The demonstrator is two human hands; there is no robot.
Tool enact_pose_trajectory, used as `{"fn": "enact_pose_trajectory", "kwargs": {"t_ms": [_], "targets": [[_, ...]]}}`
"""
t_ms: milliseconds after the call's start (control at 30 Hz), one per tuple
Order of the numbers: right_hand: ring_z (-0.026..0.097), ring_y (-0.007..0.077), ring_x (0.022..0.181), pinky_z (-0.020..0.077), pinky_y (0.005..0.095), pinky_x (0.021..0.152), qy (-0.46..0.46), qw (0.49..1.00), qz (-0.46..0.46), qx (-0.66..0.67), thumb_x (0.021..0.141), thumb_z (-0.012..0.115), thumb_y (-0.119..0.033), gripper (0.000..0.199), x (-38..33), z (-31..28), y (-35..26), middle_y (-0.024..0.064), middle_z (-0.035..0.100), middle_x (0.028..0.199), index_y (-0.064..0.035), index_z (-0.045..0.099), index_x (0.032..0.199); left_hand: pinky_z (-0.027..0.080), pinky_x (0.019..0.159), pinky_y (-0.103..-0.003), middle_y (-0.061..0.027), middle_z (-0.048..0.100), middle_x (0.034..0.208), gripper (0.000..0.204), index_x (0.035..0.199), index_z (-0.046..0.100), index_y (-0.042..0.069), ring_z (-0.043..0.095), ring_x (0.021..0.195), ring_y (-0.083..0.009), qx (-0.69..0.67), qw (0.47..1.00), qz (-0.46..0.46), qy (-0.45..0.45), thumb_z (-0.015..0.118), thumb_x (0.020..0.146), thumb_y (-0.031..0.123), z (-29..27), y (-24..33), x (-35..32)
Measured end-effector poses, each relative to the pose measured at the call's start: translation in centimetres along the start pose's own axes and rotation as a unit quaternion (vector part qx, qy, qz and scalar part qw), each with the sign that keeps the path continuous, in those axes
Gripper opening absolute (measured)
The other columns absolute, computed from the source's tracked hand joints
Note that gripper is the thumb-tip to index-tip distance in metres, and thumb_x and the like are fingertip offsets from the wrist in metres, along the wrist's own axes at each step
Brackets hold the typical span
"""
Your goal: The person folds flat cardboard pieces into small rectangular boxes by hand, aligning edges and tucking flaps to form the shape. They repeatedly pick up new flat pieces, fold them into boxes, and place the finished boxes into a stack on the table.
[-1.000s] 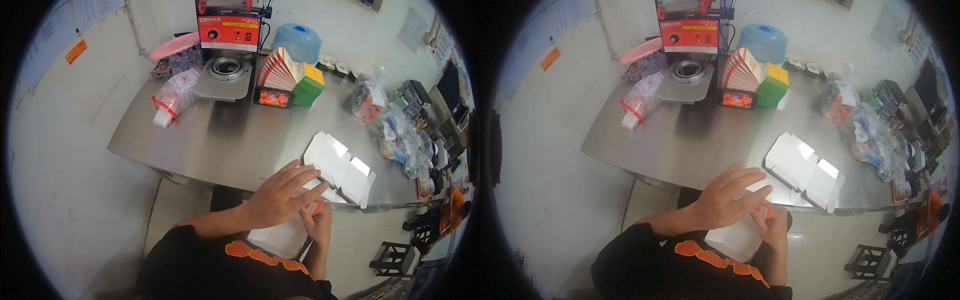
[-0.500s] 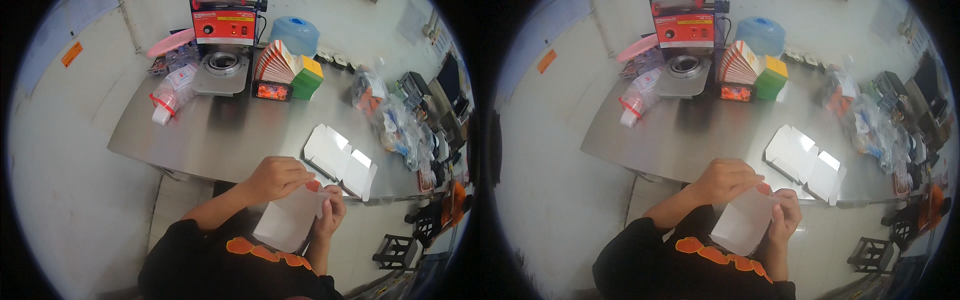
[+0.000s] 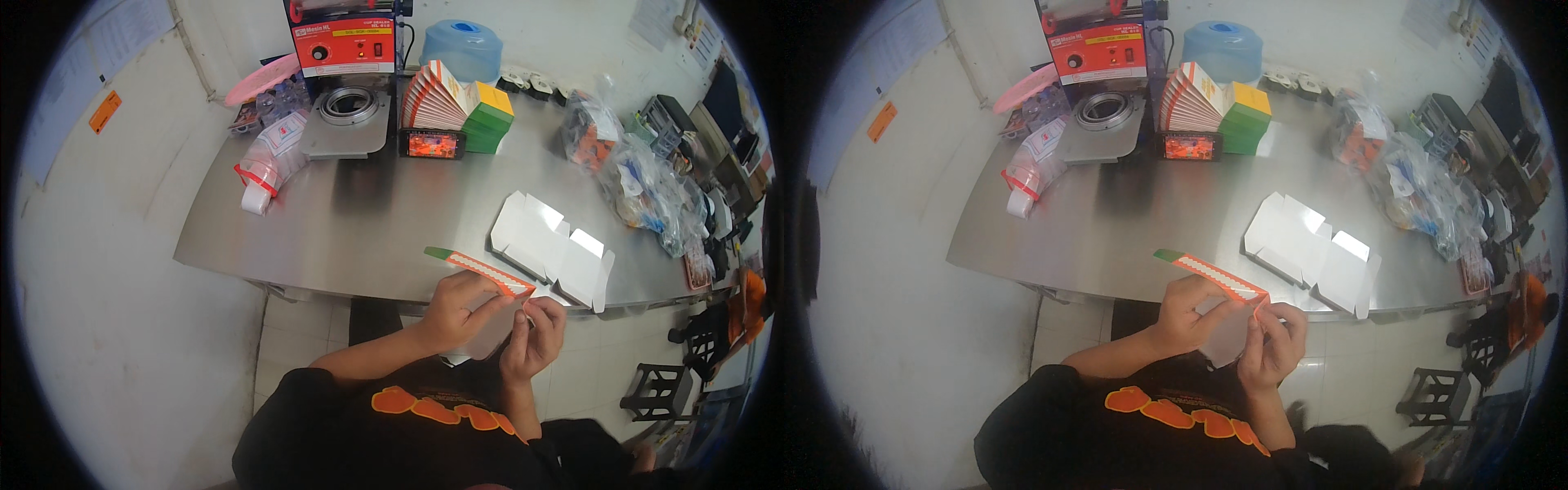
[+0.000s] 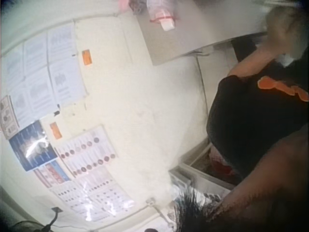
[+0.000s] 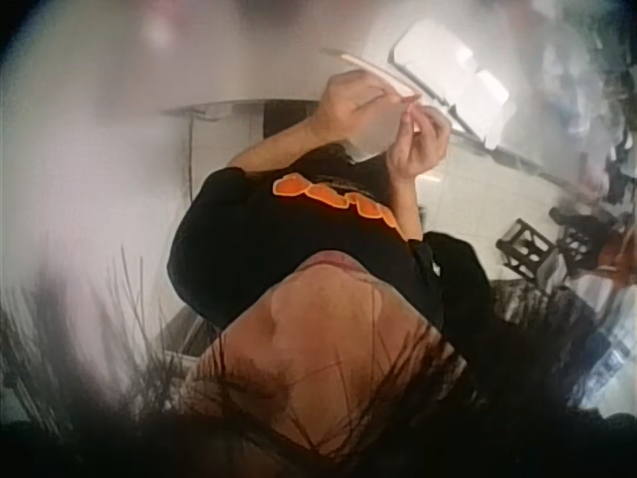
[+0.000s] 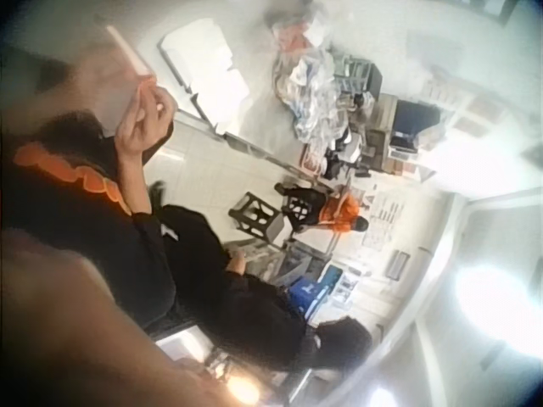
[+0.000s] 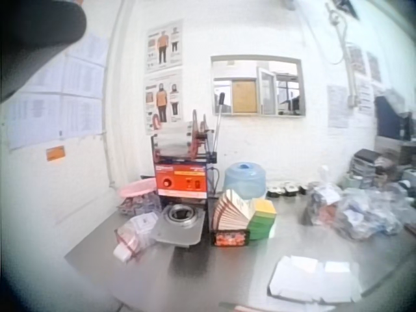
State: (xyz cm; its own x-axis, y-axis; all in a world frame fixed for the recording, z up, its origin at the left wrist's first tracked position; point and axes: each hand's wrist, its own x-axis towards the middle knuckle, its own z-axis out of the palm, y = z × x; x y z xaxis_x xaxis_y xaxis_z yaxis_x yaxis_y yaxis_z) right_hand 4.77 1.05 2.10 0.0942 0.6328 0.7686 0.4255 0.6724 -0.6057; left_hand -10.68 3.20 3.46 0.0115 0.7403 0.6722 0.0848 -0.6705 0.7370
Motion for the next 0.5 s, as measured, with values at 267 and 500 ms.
{"fn": "enact_pose_trajectory", "kwargs": {"t_ms": [267,500], "targets": [[0.058,0.0252,0.087,0.0459,0.0330,0.075,0.020,0.999,0.037,0.004,0.089,0.065,0.005,0.011,-0.1,0.6,-0.1,0.0141,0.061,0.097,0.0030,0.067,0.100,0.053,0.070,-0.032,-0.0130,0.073,0.088,0.009,0.089,0.069,0.000,0.071,0.078,-0.0240,-0.024,0.998,-0.038,0.047,0.074,0.088,0.007,2.0,0.2,-1.1],[0.059,0.0246,0.084,0.0454,0.0321,0.074,0.056,0.997,0.056,0.012,0.088,0.067,0.005,0.011,-0.3,1.1,0.5,0.0130,0.062,0.093,0.0022,0.067,0.099,0.053,0.072,-0.029,-0.0128,0.072,0.092,0.010,0.090,0.067,-0.001,0.071,0.082,-0.0209,-0.038,0.996,-0.055,0.061,0.073,0.090,0.007,2.7,0.1,-0.9]]}}
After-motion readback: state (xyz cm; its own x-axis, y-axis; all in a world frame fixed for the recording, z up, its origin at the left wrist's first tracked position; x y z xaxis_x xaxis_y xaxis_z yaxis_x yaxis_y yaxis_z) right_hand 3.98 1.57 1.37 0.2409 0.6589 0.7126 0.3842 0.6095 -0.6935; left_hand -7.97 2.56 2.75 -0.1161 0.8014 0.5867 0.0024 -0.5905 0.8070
